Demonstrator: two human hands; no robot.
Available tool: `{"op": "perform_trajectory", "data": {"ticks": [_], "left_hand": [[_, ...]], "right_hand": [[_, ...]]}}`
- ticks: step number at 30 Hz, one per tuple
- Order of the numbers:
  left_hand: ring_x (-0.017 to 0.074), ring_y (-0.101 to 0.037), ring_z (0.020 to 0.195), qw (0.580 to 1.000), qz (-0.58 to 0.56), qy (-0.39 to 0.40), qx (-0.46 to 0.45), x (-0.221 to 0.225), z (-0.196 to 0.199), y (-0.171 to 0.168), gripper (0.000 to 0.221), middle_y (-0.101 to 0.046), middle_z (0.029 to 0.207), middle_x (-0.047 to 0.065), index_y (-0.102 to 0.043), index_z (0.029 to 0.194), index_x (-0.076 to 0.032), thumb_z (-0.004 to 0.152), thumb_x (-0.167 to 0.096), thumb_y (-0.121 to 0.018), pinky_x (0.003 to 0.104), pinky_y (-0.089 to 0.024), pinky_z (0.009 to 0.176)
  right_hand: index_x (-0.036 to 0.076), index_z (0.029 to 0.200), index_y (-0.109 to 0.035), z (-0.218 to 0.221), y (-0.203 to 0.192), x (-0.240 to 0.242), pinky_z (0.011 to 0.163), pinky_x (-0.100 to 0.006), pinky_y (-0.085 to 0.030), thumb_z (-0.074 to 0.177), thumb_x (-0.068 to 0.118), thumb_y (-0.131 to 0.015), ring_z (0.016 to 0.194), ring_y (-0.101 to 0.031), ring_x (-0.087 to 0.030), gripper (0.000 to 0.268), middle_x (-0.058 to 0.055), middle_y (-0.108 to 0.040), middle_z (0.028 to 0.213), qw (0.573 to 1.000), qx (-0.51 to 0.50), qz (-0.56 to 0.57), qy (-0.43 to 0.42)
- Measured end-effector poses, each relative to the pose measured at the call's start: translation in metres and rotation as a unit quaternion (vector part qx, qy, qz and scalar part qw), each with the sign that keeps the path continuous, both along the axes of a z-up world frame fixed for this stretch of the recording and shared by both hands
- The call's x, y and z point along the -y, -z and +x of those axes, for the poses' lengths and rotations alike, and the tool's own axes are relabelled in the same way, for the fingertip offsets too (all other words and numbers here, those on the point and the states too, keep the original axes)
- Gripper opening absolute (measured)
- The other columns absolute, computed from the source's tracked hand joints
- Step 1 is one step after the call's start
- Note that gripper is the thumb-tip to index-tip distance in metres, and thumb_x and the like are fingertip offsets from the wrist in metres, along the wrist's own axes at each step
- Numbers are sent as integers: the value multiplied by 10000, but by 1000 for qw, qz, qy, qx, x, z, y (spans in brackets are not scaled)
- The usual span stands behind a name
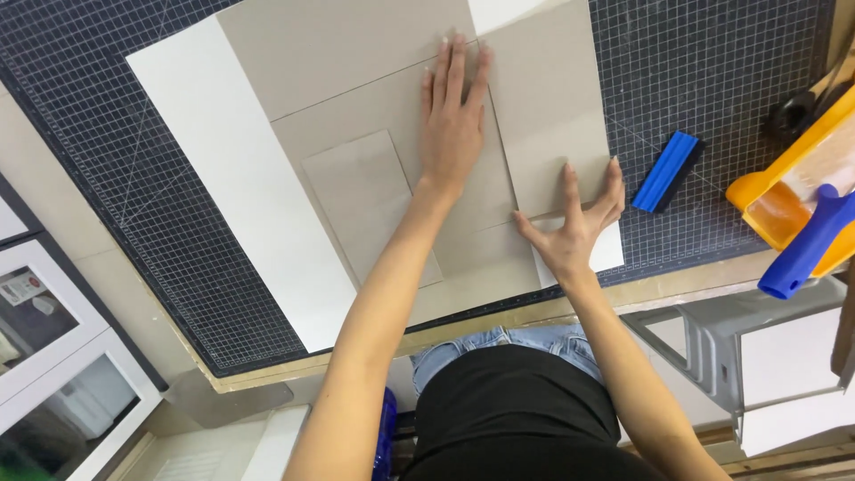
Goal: The person applies adhesive to a large white sheet using a roller, then places a smaller beige sheet on top and smooths it with a squeegee. The person repeats the process with another sheet, applying adhesive and smoothing the surface.
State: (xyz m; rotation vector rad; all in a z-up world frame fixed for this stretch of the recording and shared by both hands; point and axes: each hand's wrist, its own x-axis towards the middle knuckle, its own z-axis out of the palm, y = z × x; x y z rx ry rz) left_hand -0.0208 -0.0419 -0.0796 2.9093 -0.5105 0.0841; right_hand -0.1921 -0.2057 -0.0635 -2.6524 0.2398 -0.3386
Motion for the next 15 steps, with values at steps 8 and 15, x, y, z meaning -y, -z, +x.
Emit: {"op": "perform_trajectory", "data": {"ticks": [8, 15], "left_hand": [[252, -295, 1542, 1000, 19, 5, 3, 0, 1, -6, 553, -250, 1635, 96, -314, 1576, -236, 1119, -176, -619, 420, -396, 1259], [238, -310, 1536, 1000, 11, -7, 17, 2, 1, -4, 517, -265, 1629, 71, -351, 1565, -252, 1123, -181, -609, 413, -410, 1254]], "right_hand": [[221, 1544, -481, 1, -2, 0, 1220, -646, -235, 844, 630, -851, 1512, -199, -467, 891, -226, -100, 1626, 1000, -10, -4, 0], [225, 1541, -479, 1, -2, -1, 1217, -659, -238, 864, 658, -799, 1507, -220, -470, 865, -237, -119, 1620, 1000, -5, -8, -1]]}}
